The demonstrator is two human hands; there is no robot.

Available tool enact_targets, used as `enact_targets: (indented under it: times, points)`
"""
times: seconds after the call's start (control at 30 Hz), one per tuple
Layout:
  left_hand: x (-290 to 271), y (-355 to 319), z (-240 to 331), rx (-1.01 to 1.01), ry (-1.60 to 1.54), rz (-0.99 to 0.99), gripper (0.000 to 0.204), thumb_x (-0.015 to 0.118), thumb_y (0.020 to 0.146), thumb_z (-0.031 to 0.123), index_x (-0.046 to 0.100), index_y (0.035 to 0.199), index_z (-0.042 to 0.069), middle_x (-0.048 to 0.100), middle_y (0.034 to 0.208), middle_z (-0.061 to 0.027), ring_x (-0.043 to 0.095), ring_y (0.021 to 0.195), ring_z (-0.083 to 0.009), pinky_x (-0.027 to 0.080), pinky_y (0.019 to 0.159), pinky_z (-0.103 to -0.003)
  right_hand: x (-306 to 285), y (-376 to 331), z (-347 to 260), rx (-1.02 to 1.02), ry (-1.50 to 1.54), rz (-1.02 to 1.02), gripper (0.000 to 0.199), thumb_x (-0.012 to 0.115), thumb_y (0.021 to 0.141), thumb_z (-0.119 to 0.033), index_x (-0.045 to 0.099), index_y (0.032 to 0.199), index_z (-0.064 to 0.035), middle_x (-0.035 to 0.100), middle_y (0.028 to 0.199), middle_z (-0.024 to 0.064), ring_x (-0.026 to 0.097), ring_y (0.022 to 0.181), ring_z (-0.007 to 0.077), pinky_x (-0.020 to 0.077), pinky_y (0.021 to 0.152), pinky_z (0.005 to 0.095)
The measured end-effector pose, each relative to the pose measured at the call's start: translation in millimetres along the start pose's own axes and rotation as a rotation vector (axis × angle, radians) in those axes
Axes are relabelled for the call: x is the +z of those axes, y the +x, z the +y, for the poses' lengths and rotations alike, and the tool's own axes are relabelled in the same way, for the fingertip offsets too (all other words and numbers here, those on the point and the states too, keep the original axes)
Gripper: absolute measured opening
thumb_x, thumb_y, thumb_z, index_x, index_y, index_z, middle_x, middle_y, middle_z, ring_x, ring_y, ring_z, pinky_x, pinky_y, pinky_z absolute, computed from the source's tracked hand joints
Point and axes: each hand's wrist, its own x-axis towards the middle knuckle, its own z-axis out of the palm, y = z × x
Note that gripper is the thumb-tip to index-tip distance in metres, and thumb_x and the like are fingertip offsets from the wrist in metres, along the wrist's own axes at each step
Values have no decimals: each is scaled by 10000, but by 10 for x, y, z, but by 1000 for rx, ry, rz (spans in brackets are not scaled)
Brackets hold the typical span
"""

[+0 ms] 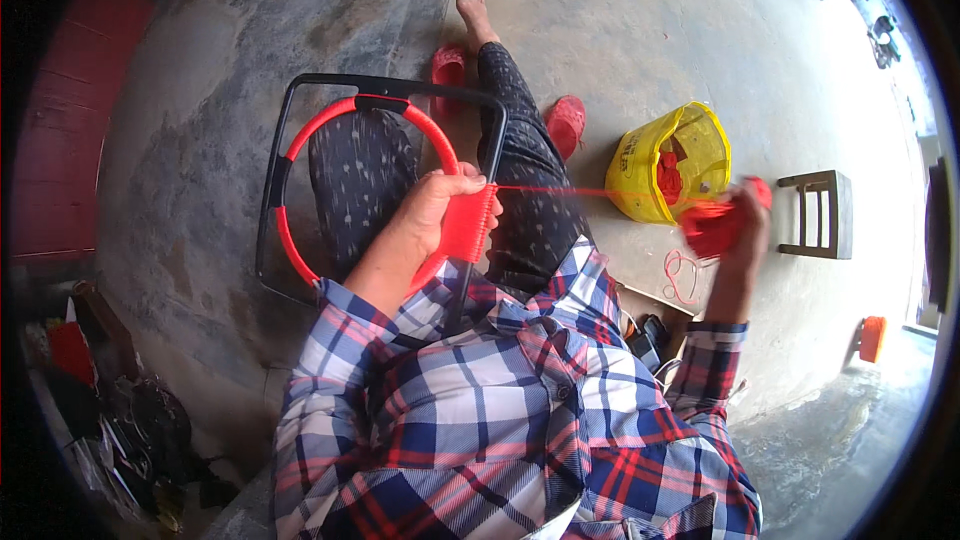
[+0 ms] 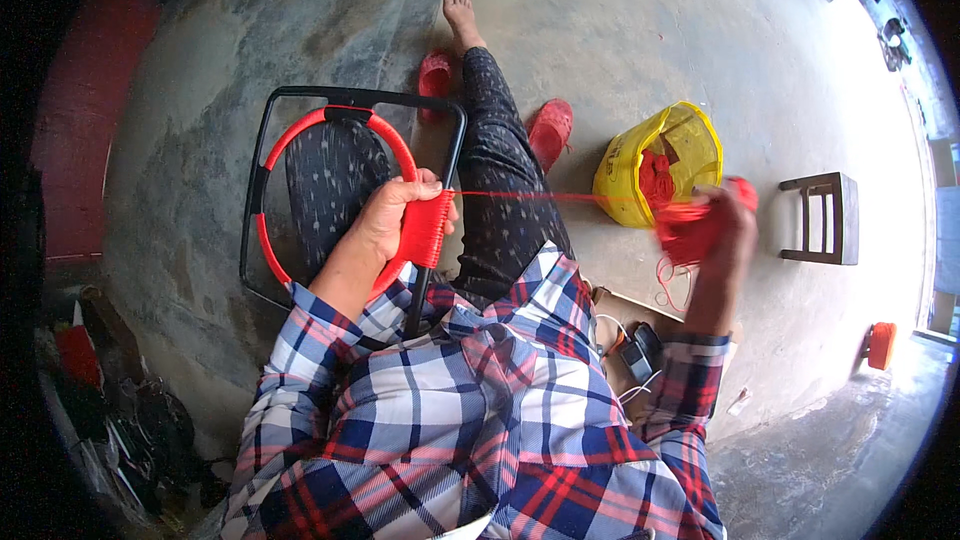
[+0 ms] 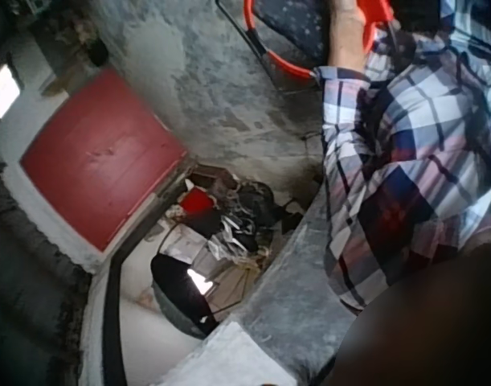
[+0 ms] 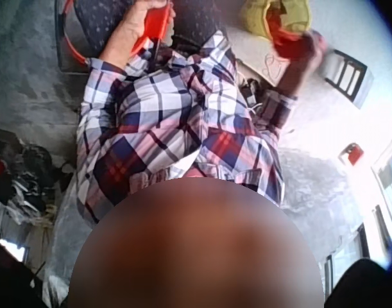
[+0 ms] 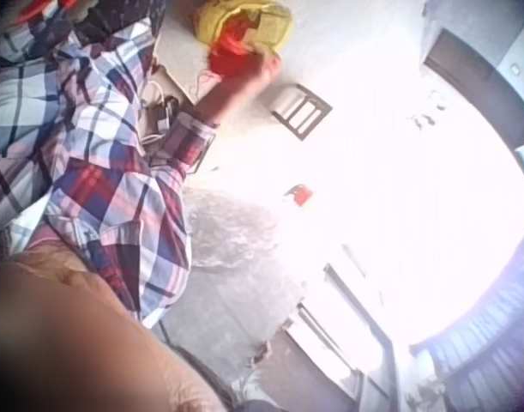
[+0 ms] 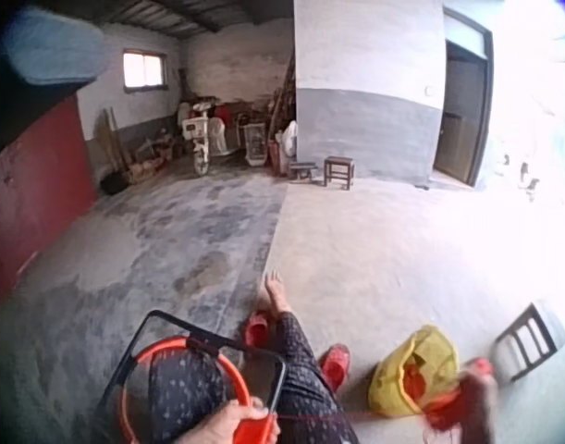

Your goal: Winding red twine around a circular red plastic frame to secure or decorate it.

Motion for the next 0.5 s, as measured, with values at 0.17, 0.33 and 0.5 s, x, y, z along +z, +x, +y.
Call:
enact_targets:
  times: [0.17,0.33,0.5]
  points:
    - [-64,-8,-19,54,-5,54,118,609,825,81,514,895,82,642,823,-172,658,688,-293,552,634,-391,-1029,268,-89,-144,528,281,271,535,893,-266,525,1072,-63,614,841,114,633,792,383,480,801,657]
    - [48,-75,-18,37,36,63,109,602,834,88,517,903,80,645,819,-172,657,675,-288,548,626,-384,451,-471,97,151,188,-360,424,534,732,-68,549,1149,10,570,1039,69,561,917,155,466,817,288]
    - [54,-125,-76,11,90,-23,95,589,846,98,520,908,74,642,795,-175,654,650,-280,556,596,-364,1613,-725,242,-110,-741,-1327,435,693,768,-80,604,1193,-69,625,1038,80,607,953,200,486,835,328]
